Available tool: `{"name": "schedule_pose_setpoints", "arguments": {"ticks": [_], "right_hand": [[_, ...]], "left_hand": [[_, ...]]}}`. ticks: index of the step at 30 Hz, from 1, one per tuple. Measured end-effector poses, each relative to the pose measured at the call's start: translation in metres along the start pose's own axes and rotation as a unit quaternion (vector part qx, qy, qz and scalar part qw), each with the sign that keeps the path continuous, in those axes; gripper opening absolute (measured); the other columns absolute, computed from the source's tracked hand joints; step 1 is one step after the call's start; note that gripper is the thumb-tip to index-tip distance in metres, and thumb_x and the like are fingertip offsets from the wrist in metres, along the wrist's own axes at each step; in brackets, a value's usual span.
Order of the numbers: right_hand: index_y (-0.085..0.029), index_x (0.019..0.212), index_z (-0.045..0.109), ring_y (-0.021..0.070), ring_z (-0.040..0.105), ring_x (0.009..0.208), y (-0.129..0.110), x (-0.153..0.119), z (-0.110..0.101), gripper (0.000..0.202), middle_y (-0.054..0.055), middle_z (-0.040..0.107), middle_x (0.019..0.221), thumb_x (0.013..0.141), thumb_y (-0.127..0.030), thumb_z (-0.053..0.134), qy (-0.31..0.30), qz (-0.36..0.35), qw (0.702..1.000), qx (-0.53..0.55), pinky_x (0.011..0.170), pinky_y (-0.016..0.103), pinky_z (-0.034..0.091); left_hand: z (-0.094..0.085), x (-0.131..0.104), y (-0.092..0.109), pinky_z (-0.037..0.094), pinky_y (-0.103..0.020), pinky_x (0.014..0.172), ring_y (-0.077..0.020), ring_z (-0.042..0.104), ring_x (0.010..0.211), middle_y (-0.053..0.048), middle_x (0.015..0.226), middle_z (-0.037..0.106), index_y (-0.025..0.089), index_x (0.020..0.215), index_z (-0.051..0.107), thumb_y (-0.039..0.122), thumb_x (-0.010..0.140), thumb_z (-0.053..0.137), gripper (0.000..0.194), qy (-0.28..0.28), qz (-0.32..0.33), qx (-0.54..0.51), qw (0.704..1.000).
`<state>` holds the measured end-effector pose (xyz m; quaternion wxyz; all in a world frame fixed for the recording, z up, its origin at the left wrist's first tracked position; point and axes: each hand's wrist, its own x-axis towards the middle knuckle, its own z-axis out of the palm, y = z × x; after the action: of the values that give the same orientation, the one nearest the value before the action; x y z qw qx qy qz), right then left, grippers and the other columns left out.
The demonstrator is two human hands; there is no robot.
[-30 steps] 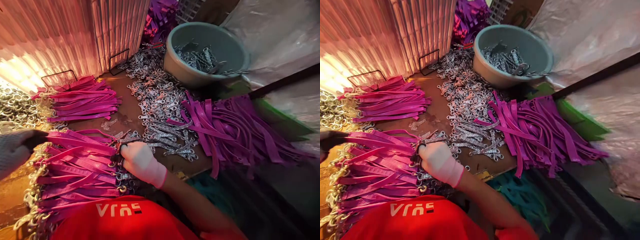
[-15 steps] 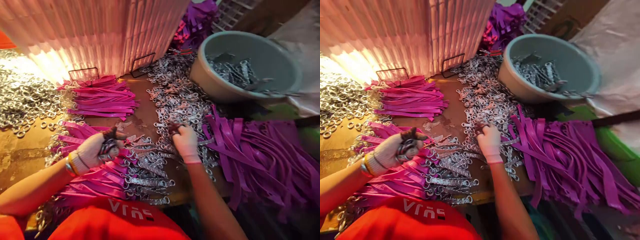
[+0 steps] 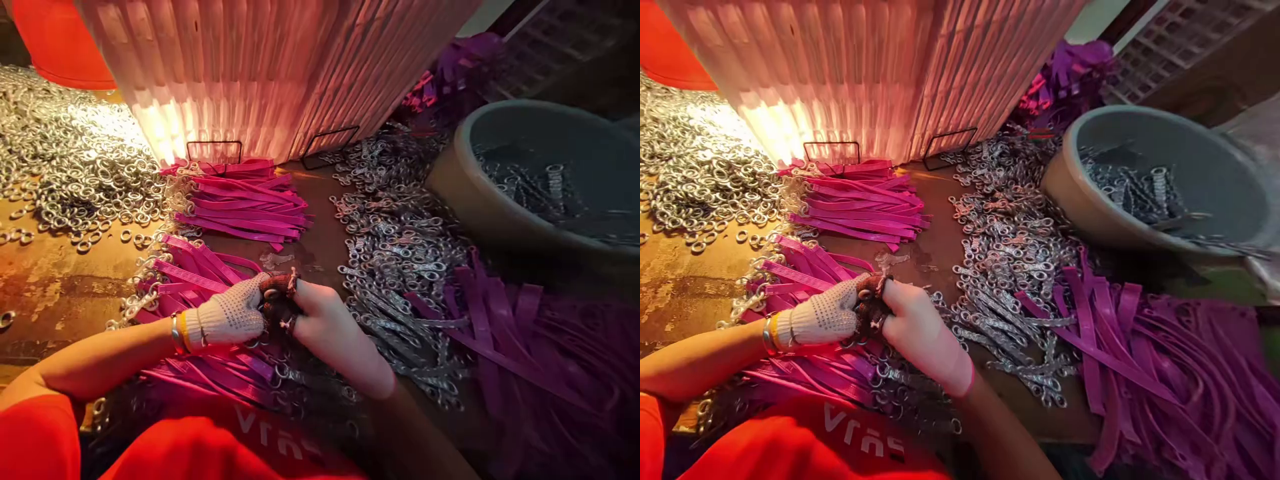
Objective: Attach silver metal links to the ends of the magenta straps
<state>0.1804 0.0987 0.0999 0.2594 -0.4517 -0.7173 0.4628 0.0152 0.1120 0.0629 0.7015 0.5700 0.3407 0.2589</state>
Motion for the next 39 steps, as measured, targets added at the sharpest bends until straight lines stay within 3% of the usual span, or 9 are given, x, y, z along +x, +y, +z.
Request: {"name": "schedule_pose_setpoints", "arguments": {"ticks": [3,9,14,19,24,29,31,34,39], "right_hand": [[-0.021,0.107,0.069,0.0166,0.065,0.084,0.000,0.007,0.002,0.030,-0.001,0.073,0.093,0.080,-0.015,0.057,-0.017,0.019,1.000,0.009,0.074,0.025,0.050],[-0.019,0.106,0.064,0.0176,0.064,0.080,0.007,0.000,0.006,0.025,0.002,0.070,0.087,0.085,-0.033,0.060,0.164,0.099,0.979,0.075,0.074,0.031,0.052],[-0.020,0.106,0.063,0.0189,0.063,0.084,0.018,-0.007,0.020,0.026,0.003,0.069,0.094,0.082,-0.030,0.060,0.218,0.078,0.972,0.028,0.078,0.033,0.052],[-0.017,0.118,0.060,0.0239,0.059,0.105,0.020,-0.007,0.017,0.048,0.013,0.063,0.117,0.073,-0.008,0.046,0.134,-0.015,0.969,-0.205,0.090,0.037,0.047],[-0.017,0.082,0.064,0.0230,0.059,0.071,0.010,-0.008,0.006,0.018,0.009,0.067,0.078,0.071,-0.013,0.050,-0.029,0.003,0.916,-0.401,0.063,0.032,0.040],[-0.018,0.077,0.063,0.0196,0.058,0.065,0.020,-0.018,0.004,0.014,0.007,0.067,0.073,0.074,-0.013,0.051,0.054,0.031,0.919,-0.389,0.059,0.030,0.032],[-0.018,0.079,0.065,0.0192,0.058,0.066,0.030,-0.020,0.002,0.016,0.007,0.067,0.073,0.081,-0.017,0.048,0.146,0.055,0.932,-0.326,0.061,0.029,0.035],[-0.018,0.089,0.069,0.0195,0.059,0.071,0.042,-0.020,-0.001,0.026,0.006,0.069,0.077,0.091,-0.028,0.045,0.239,0.065,0.947,-0.205,0.065,0.028,0.040],[-0.018,0.103,0.072,0.0192,0.060,0.071,0.052,-0.026,-0.002,0.030,0.004,0.071,0.078,0.091,-0.033,0.049,0.220,0.082,0.966,-0.112,0.067,0.027,0.045]], "left_hand": [[-0.006,-0.003,-0.006,0.049,-0.024,0.070,-0.0144,0.058,0.078,-0.001,0.089,0.064,0.015,0.109,0.061,0.011,0.068,0.062,0.041,-0.004,-0.026,-0.024,0.999],[-0.012,-0.017,0.014,0.033,-0.017,0.044,-0.0069,0.048,0.048,0.003,0.064,0.058,0.015,0.097,0.063,0.033,0.077,0.070,0.028,0.022,-0.152,-0.131,0.979],[-0.007,-0.019,0.009,0.030,-0.017,0.040,-0.0058,0.045,0.042,0.003,0.053,0.055,0.014,0.081,0.062,0.041,0.082,0.066,0.028,0.074,-0.136,-0.131,0.979],[-0.007,-0.019,0.010,0.033,-0.017,0.041,-0.0068,0.046,0.043,0.004,0.054,0.055,0.017,0.077,0.053,0.046,0.090,0.055,0.032,0.098,-0.095,-0.019,0.990],[-0.003,-0.022,0.019,0.033,-0.018,0.041,-0.0072,0.044,0.041,0.005,0.051,0.051,0.018,0.074,0.047,0.038,0.092,0.049,0.026,0.097,-0.114,0.032,0.988],[-0.016,0.002,0.027,0.035,-0.021,0.041,-0.0100,0.046,0.042,0.004,0.052,0.050,0.019,0.076,0.051,0.039,0.092,0.045,0.027,0.055,-0.152,0.082,0.984],[-0.025,0.028,0.031,0.041,-0.022,0.048,-0.0125,0.054,0.051,0.000,0.060,0.057,0.018,0.077,0.057,0.035,0.093,0.045,0.027,0.033,-0.116,0.258,0.959],[-0.035,0.077,0.030,0.050,-0.028,0.071,-0.0213,0.067,0.085,-0.008,0.092,0.069,0.016,0.093,0.067,0.026,0.090,0.053,0.017,0.055,-0.078,0.561,0.822],[-0.032,0.127,0.006,0.052,-0.040,0.076,-0.0294,0.069,0.095,-0.021,0.111,0.064,0.010,0.120,0.058,0.027,0.099,0.038,0.034,0.074,-0.139,0.621,0.768]]}}
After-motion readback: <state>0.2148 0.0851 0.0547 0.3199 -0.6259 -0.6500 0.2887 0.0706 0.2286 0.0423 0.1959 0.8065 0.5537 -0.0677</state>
